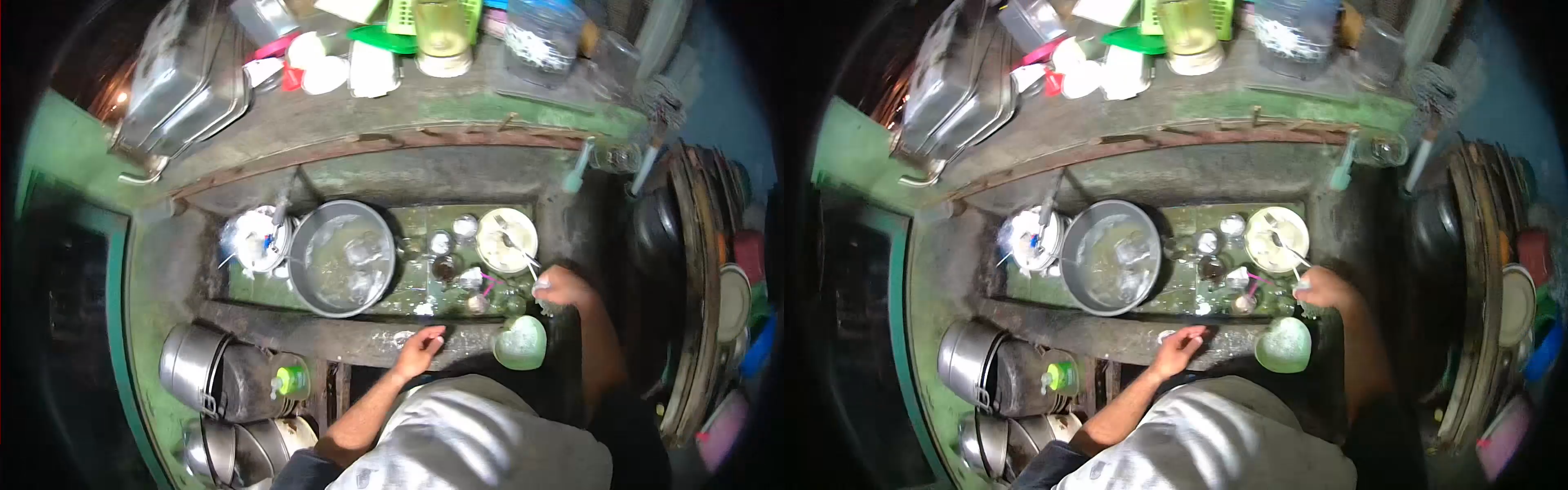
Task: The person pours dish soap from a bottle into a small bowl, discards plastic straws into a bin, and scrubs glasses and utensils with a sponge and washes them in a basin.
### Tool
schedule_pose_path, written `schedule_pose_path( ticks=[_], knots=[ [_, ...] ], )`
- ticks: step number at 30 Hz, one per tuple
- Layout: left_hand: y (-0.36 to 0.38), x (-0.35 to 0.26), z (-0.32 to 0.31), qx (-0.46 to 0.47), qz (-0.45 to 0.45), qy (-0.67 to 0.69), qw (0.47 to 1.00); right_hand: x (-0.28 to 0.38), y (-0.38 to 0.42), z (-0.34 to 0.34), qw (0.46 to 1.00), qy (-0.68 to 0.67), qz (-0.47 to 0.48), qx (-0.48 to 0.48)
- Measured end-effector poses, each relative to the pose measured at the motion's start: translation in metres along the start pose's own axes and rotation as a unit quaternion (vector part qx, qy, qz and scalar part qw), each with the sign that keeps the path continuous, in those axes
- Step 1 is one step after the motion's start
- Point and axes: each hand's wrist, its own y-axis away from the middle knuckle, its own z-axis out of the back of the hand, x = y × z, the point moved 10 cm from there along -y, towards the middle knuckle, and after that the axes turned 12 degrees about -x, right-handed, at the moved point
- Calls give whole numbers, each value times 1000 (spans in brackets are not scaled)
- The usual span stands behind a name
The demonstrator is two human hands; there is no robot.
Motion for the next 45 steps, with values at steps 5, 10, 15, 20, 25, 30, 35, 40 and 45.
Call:
schedule_pose_path(
  ticks=[5,10,15,20,25,30,35,40,45],
  knots=[
    [3,-43,-2,33,167,227,959,145,-11,-71,951,-195,201,134],
    [-10,-29,42,-41,128,305,943,235,-23,-194,935,-14,264,237],
    [15,26,181,-299,239,382,841,270,-33,-234,916,-86,283,270],
    [-3,71,406,-418,221,316,822,246,-50,-192,944,-133,270,136],
    [-100,58,623,-358,157,322,862,145,-63,-141,989,-87,33,116],
    [-88,34,690,-532,40,273,801,63,5,11,932,-31,-301,-197],
    [-37,75,542,-488,-50,-82,867,-66,-37,-13,955,277,-49,-97],
    [51,112,313,-387,134,134,902,-134,-52,-86,954,252,-151,-55],
    [138,127,209,-360,192,171,897,-158,-69,-118,956,259,-120,-75]
  ],
)
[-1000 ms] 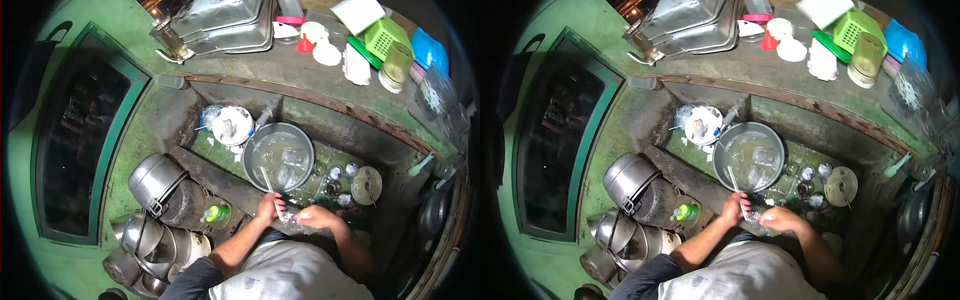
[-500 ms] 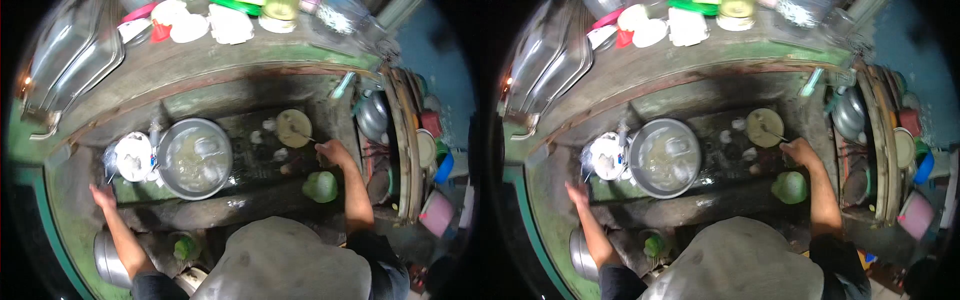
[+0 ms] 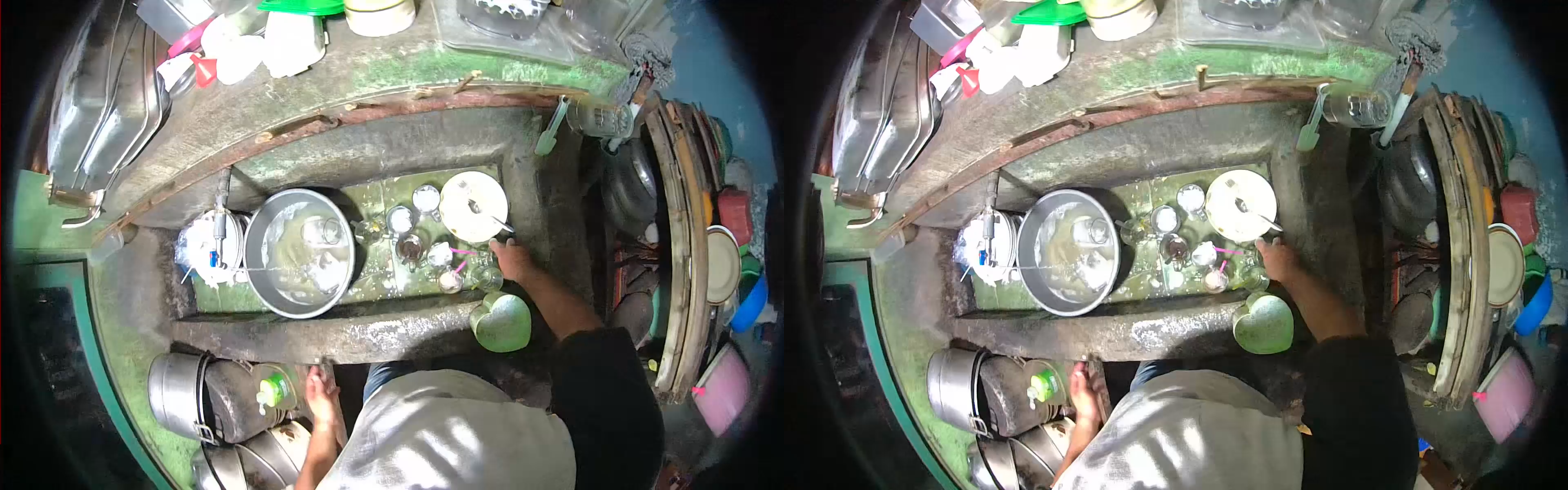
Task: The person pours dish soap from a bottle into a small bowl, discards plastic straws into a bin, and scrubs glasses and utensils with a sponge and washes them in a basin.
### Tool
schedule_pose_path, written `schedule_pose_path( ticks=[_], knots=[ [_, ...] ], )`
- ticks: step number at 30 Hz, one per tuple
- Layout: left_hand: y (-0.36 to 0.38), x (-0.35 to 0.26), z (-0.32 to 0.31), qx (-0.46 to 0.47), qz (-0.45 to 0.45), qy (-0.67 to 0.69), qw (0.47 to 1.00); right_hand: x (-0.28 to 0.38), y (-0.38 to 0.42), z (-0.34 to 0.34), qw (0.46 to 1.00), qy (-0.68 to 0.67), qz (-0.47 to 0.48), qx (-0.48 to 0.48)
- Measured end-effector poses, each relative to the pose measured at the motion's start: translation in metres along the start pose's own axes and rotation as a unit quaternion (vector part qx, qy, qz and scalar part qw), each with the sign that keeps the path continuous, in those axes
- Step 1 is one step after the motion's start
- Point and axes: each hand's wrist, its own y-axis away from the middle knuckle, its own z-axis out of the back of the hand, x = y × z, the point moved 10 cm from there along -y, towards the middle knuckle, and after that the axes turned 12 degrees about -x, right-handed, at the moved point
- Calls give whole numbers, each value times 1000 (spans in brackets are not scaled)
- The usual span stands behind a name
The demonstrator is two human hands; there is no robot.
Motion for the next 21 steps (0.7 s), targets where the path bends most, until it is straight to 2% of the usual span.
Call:
schedule_pose_path(
  ticks=[1,2,3,4,8,9,10,13,16,17,19,20,21],
  knots=[
    [14,10,4,-2,14,-15,1000,-8,-5,-21,1000,-6,5,2],
    [18,34,14,5,30,-8,999,-23,-11,-37,999,-19,-38,-3],
    [18,56,21,14,47,0,999,-11,-4,-15,1000,19,-9,-15],
    [36,48,18,-35,48,-32,998,5,4,14,998,57,20,-28],
    [51,44,0,-50,33,-27,998,6,-13,7,997,50,49,-33],
    [54,34,-9,-51,28,-25,998,5,-10,6,997,67,25,-11],
    [54,19,-24,-27,4,-25,999,6,-8,12,996,84,3,9],
    [50,-17,-63,33,-71,-16,997,20,-2,37,998,58,20,0],
    [41,-38,-111,90,-93,-14,992,34,9,74,995,89,51,-12],
    [43,-50,-133,124,-95,5,988,44,14,91,991,102,81,-16],
    [54,-69,-172,143,-135,-17,980,50,32,126,992,97,78,7],
    [49,-69,-194,180,-189,-39,965,56,42,148,993,83,89,-8],
    [71,-90,-225,224,-179,-37,957,64,53,174,992,70,100,-23]
  ],
)
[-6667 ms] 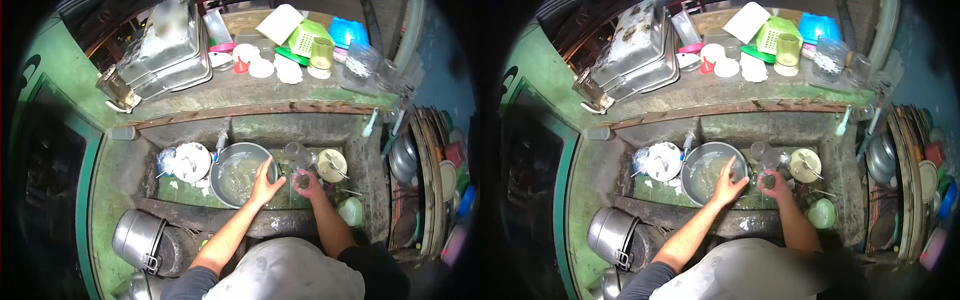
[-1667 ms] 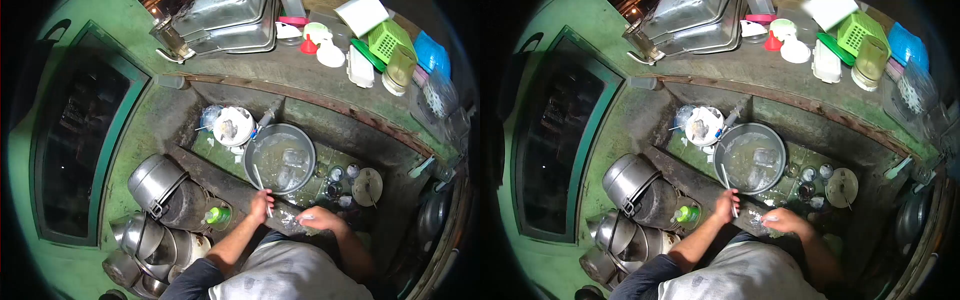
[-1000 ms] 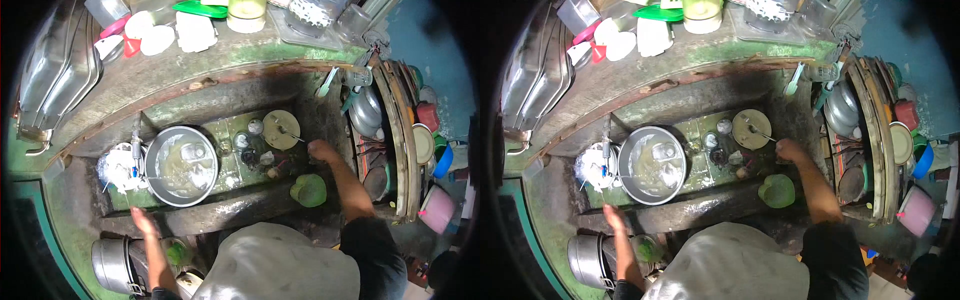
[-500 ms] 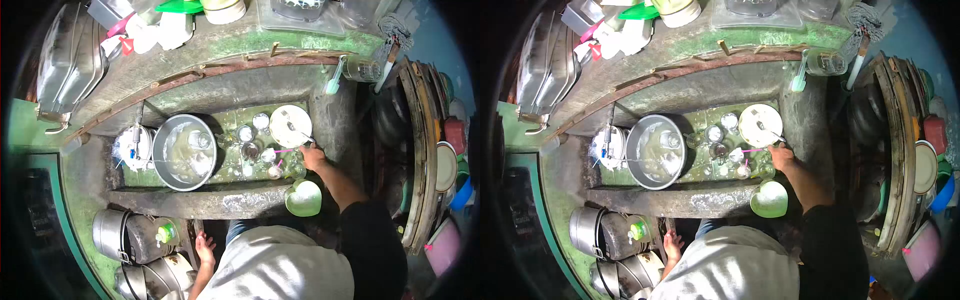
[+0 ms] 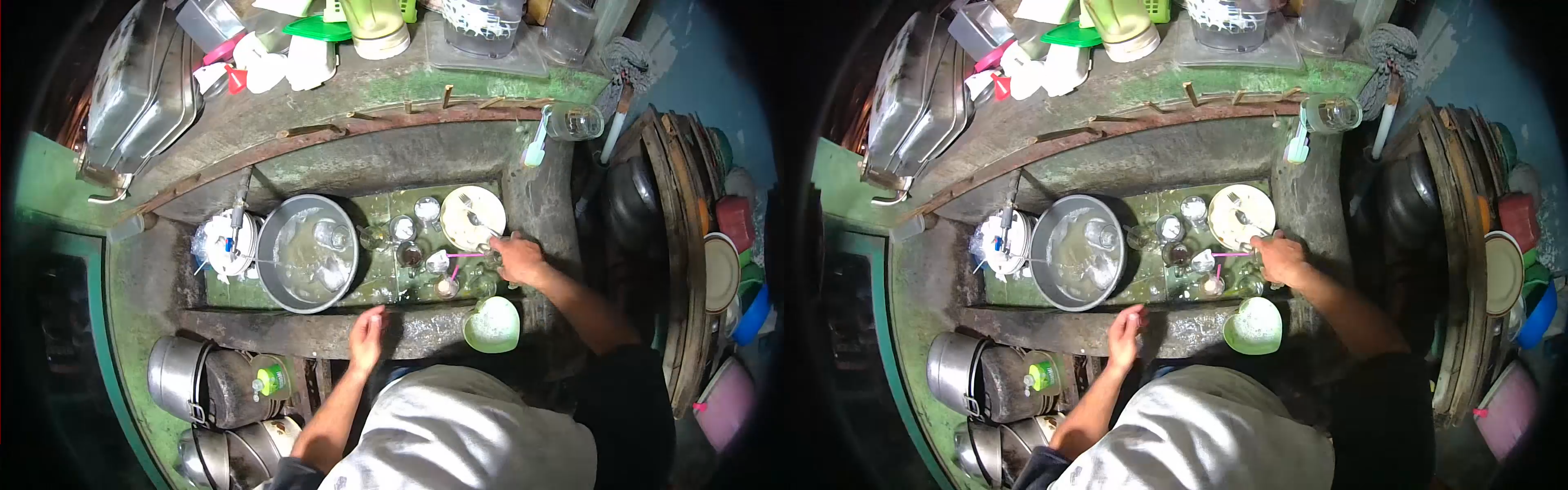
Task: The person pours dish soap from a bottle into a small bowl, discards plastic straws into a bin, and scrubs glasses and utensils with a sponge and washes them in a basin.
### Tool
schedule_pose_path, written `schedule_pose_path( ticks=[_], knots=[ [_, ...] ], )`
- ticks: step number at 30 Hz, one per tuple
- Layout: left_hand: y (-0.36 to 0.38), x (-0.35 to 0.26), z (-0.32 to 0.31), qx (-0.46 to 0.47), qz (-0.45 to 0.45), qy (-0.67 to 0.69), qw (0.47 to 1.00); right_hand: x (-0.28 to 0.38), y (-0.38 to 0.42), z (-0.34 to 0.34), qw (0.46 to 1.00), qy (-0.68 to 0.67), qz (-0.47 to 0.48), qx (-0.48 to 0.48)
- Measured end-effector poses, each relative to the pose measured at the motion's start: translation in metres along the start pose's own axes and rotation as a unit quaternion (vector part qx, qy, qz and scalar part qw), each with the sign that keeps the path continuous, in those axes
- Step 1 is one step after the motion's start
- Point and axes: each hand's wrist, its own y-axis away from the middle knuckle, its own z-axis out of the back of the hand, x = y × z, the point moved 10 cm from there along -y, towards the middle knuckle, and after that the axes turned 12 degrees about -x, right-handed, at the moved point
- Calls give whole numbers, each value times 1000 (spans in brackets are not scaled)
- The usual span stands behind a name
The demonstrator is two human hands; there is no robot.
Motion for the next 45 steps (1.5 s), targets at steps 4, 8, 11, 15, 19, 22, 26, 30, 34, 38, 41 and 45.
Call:
schedule_pose_path(
  ticks=[4,8,11,15,19,22,26,30,34,38,41,45],
  knots=[
    [-29,-29,-108,141,-30,67,987,25,35,102,982,-155,42,-102],
    [-26,-115,-150,210,-73,169,960,56,40,121,817,-543,159,-114],
    [-11,-167,-126,199,-143,166,955,83,31,72,596,-793,75,95],
    [6,-221,-84,69,-306,-164,935,125,22,29,517,-847,43,116],
    [-1,-221,-53,64,-315,-192,927,163,31,30,522,-845,12,114],
    [-38,-179,-15,78,-199,21,977,159,28,52,675,-736,38,-15],
    [-70,-125,31,153,112,310,932,139,44,125,471,-825,-84,-302],
    [-74,-122,46,226,180,445,848,266,53,194,776,-479,102,-398],
    [-89,-132,85,197,153,402,881,315,59,188,786,-441,101,-421],
    [-92,-134,109,229,146,355,895,369,70,183,878,-234,310,-279],
    [-61,-150,101,297,169,241,909,401,58,180,893,-206,356,-180],
    [-75,-166,119,238,-68,160,956,394,32,166,880,-419,208,-86]
  ],
)
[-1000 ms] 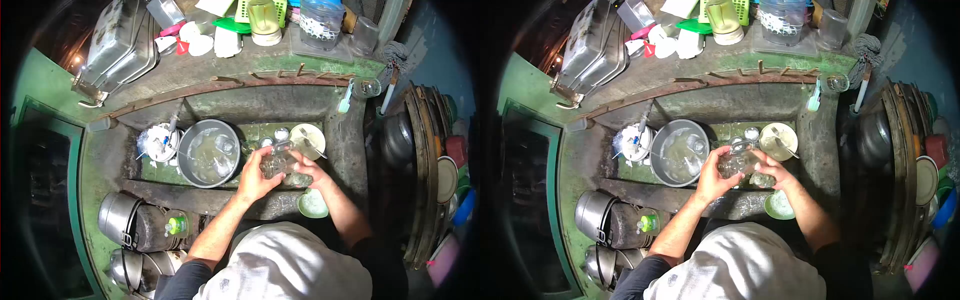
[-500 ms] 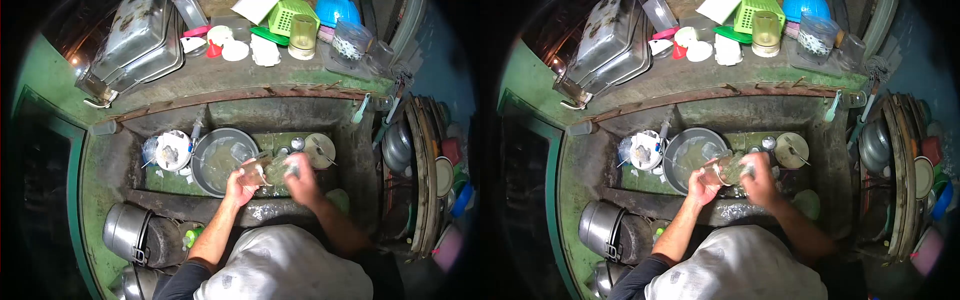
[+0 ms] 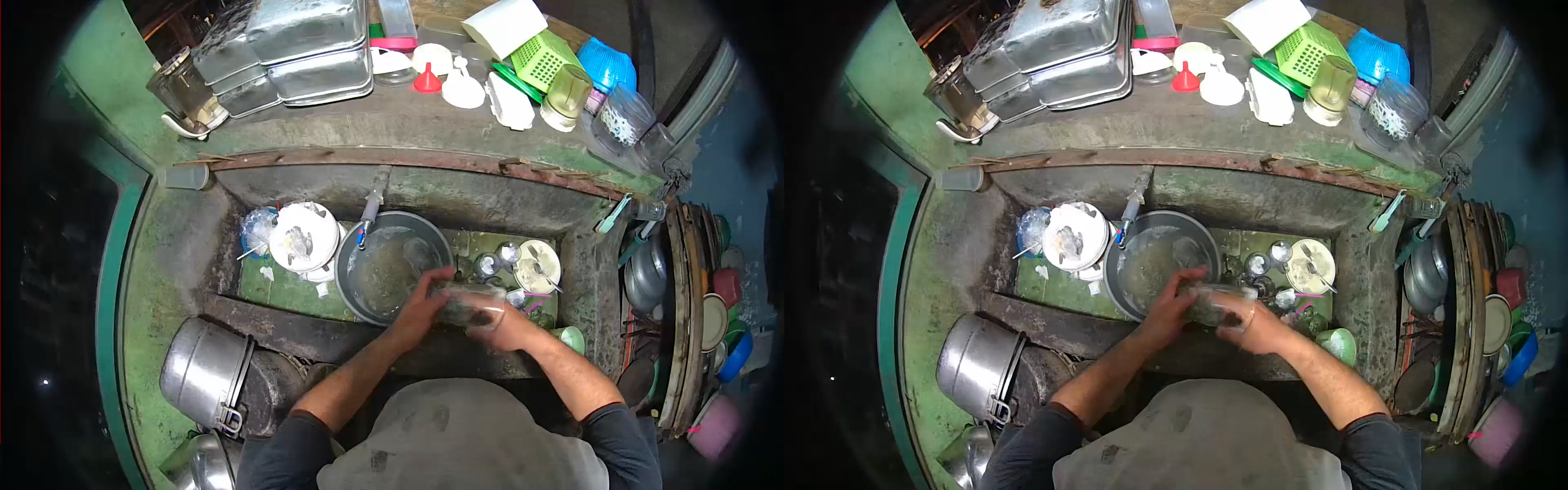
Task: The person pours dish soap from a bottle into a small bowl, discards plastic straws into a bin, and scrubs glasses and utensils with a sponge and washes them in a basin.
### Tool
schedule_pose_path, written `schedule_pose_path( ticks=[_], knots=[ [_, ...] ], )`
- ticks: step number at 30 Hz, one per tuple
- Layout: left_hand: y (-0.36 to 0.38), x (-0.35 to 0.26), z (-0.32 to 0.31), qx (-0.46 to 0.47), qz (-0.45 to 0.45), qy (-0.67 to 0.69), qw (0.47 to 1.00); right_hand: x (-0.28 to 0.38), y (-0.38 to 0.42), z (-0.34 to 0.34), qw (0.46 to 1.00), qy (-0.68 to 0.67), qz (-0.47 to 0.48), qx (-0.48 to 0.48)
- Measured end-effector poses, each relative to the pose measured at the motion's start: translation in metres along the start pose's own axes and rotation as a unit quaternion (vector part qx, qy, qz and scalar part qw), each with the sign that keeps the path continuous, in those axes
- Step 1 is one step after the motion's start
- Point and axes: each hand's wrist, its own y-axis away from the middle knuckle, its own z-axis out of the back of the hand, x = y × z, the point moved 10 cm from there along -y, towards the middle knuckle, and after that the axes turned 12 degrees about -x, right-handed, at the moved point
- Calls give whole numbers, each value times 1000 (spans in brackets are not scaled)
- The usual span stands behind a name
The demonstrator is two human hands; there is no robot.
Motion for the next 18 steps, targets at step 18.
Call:
schedule_pose_path(
  ticks=[18],
  knots=[
    [4,0,-55,-18,174,-50,983,-52,58,53,960,-163,-5,-230]
  ],
)
